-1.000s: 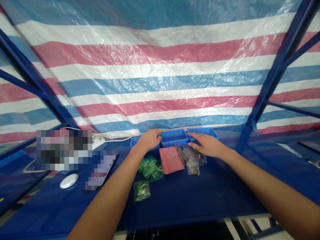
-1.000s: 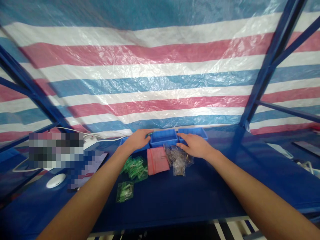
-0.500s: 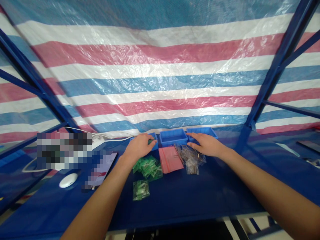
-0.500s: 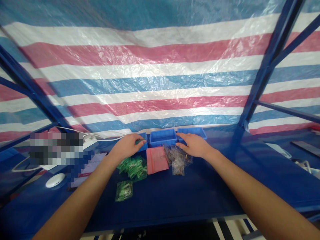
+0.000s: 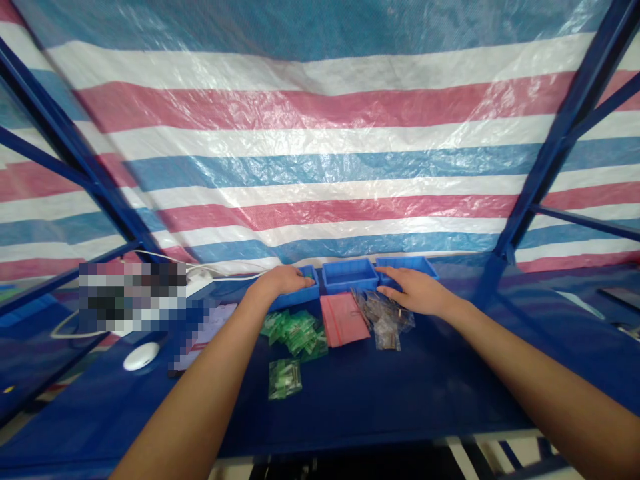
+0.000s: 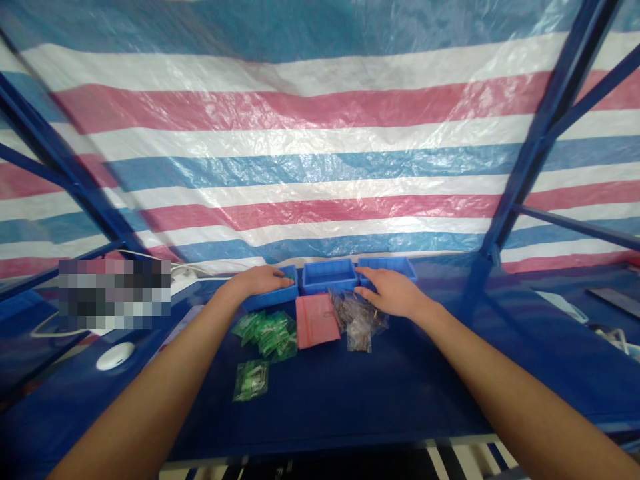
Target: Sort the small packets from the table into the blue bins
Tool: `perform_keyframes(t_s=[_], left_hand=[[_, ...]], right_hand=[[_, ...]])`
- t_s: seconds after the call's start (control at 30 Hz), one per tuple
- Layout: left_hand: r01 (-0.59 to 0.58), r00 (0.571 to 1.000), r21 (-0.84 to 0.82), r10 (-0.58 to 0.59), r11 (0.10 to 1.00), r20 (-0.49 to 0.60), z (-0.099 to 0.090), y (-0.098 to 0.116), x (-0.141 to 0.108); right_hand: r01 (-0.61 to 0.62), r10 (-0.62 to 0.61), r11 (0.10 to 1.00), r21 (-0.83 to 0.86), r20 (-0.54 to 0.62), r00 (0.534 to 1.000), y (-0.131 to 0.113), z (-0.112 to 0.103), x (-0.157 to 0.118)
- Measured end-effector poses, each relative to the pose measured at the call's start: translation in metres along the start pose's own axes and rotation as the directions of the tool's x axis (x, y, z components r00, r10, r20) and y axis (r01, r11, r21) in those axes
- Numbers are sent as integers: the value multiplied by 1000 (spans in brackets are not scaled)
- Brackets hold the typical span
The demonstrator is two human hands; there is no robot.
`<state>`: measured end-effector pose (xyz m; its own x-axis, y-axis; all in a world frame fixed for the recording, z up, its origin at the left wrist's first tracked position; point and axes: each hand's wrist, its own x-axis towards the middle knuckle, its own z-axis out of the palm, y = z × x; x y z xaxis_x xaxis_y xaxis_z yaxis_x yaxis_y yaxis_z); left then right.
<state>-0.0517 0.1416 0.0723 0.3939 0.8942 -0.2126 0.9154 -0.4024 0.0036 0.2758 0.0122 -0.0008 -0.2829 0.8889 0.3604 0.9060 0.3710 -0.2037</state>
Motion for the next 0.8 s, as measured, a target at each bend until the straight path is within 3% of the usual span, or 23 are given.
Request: perform_keyframes(t_s=[0.13,0.3,0.67,0.8], left_hand=[[73,997,40,-74,997,34,-13,5,3],[140,990,113,-141,984,2,-14,11,9],[91,996,92,-88,992,-32,-8,14,0],[115,990,66,-109,991,-90,0,9,5]], right_hand=[[-3,3,1000,-6,4,1000,0,1,0],[3,-3,1000,-5,3,1000,-1,1,0],[-36,36,999,-2,8,999,-4,-2,0],[-40,40,999,-1,10,999,-5,-3,0]])
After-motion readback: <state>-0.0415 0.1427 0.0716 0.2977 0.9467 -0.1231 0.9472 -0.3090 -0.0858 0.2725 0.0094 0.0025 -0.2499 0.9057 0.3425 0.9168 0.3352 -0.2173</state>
